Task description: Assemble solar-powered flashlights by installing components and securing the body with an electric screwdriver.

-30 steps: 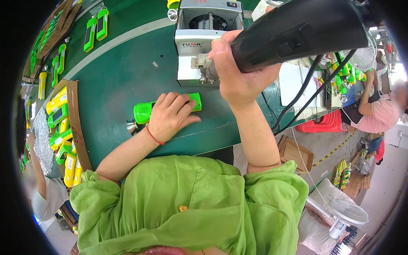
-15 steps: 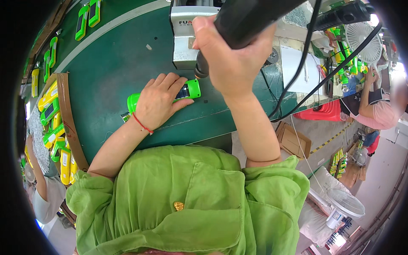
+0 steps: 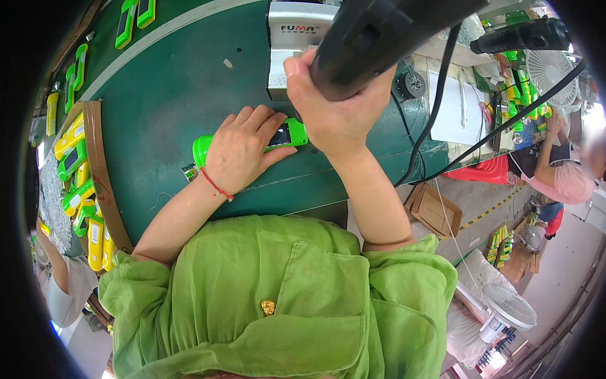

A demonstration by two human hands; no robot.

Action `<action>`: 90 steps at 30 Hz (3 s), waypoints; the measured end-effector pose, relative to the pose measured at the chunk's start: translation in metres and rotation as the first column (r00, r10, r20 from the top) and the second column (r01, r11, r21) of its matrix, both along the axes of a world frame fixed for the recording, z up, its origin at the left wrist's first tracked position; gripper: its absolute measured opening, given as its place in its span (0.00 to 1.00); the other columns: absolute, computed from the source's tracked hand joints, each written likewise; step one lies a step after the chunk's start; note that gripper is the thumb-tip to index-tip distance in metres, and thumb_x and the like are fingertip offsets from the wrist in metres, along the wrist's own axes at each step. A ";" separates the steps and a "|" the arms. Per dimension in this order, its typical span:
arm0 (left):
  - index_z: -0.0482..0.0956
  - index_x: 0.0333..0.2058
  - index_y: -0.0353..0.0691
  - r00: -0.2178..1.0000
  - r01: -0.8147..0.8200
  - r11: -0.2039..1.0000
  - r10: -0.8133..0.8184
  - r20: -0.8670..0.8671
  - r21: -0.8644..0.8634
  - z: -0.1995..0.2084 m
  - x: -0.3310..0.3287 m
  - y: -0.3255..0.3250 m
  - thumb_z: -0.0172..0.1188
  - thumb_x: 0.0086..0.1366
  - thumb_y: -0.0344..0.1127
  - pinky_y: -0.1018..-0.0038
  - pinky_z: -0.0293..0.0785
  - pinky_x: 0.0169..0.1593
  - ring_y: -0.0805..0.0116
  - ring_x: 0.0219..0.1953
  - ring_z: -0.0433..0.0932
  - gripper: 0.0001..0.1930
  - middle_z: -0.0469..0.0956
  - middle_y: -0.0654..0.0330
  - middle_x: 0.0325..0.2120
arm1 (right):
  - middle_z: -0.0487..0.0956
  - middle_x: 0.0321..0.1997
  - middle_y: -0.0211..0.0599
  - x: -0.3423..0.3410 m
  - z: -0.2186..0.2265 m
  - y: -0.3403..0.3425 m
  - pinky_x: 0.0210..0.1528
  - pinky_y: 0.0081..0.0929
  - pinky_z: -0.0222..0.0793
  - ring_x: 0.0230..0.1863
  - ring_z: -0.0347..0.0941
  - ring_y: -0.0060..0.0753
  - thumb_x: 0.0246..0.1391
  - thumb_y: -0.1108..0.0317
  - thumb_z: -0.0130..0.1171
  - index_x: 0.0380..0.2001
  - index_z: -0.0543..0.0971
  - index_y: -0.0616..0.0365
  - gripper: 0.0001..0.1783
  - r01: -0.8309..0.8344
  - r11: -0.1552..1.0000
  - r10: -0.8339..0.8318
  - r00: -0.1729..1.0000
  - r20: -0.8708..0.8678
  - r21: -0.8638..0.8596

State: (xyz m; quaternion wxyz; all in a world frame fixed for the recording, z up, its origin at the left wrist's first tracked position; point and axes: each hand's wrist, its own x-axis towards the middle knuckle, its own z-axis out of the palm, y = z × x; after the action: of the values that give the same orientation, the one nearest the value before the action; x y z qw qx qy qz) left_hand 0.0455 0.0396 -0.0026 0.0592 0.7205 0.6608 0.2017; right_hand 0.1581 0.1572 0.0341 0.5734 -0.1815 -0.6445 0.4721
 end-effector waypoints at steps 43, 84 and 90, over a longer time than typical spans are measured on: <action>0.78 0.39 0.42 0.981 0.049 0.966 -0.094 0.169 0.253 0.029 -0.004 0.002 0.74 0.43 0.44 0.63 0.68 0.44 0.59 0.41 0.76 0.25 0.77 0.57 0.38 | 0.74 0.24 0.44 0.025 0.057 0.026 0.27 0.36 0.73 0.21 0.70 0.31 0.54 0.76 0.51 0.65 0.46 0.56 0.39 0.063 0.974 -0.032 0.989 -0.141 0.216; 0.78 0.43 0.41 0.894 -0.060 0.996 0.027 0.447 0.059 -0.018 -0.017 -0.009 0.76 0.42 0.43 0.67 0.71 0.46 0.57 0.42 0.77 0.28 0.79 0.58 0.41 | 0.74 0.21 0.43 0.015 0.055 0.024 0.25 0.37 0.72 0.19 0.69 0.31 0.53 0.74 0.52 0.63 0.49 0.56 0.37 0.091 0.978 -0.075 0.993 -0.093 0.188; 0.79 0.44 0.41 0.953 -0.108 0.956 0.022 0.301 0.273 0.007 -0.012 -0.001 0.76 0.41 0.42 0.68 0.69 0.45 0.60 0.42 0.75 0.29 0.77 0.60 0.42 | 0.72 0.24 0.40 0.021 0.060 0.015 0.25 0.35 0.70 0.20 0.68 0.30 0.55 0.72 0.50 0.64 0.49 0.52 0.36 0.032 0.988 -0.013 0.993 -0.120 0.152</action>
State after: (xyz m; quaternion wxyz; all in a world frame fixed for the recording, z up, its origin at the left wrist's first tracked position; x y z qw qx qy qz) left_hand 0.0338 0.0383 0.0045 0.0454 0.6610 0.6319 0.4020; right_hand 0.1795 0.1718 0.0938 0.6282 -0.1158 -0.6416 0.4246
